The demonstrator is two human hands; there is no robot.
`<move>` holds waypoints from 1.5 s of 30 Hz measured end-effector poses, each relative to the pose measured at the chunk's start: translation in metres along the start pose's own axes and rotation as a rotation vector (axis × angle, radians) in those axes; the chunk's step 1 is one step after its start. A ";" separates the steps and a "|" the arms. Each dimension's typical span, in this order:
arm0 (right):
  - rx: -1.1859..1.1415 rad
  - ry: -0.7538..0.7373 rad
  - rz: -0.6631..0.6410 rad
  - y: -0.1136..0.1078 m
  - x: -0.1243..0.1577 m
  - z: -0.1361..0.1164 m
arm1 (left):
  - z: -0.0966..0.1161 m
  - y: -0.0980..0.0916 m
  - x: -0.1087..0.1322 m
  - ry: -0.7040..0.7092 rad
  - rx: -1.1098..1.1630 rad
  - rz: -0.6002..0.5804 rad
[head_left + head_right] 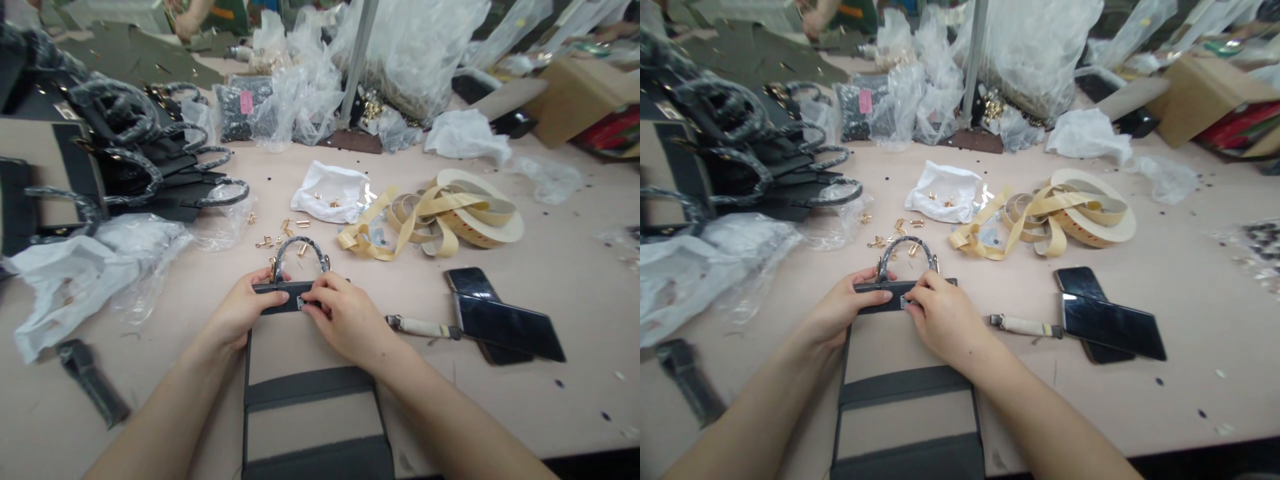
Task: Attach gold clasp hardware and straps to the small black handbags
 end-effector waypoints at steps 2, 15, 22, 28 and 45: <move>0.045 -0.017 -0.025 0.001 0.001 -0.003 | 0.000 0.000 0.000 0.006 -0.002 0.007; -0.108 0.068 0.056 0.005 -0.003 0.001 | 0.003 0.000 0.002 0.014 -0.005 0.023; -0.154 0.144 0.077 0.007 -0.008 -0.002 | 0.001 0.000 0.002 0.043 -0.015 0.014; -0.167 0.171 0.054 0.001 -0.014 0.002 | 0.000 -0.001 0.002 0.043 -0.008 0.015; -0.217 0.305 -0.005 -0.007 -0.024 0.011 | 0.000 -0.002 0.002 0.041 -0.017 -0.023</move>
Point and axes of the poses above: each hand's wrist, its own x-axis away from the middle knuckle, its own y-axis out of the palm, z = x × y, the point moved 2 cm from there along -x, towards the middle knuckle, and after that the axes turned 7 degrees about -x, right-handed, at the moved point
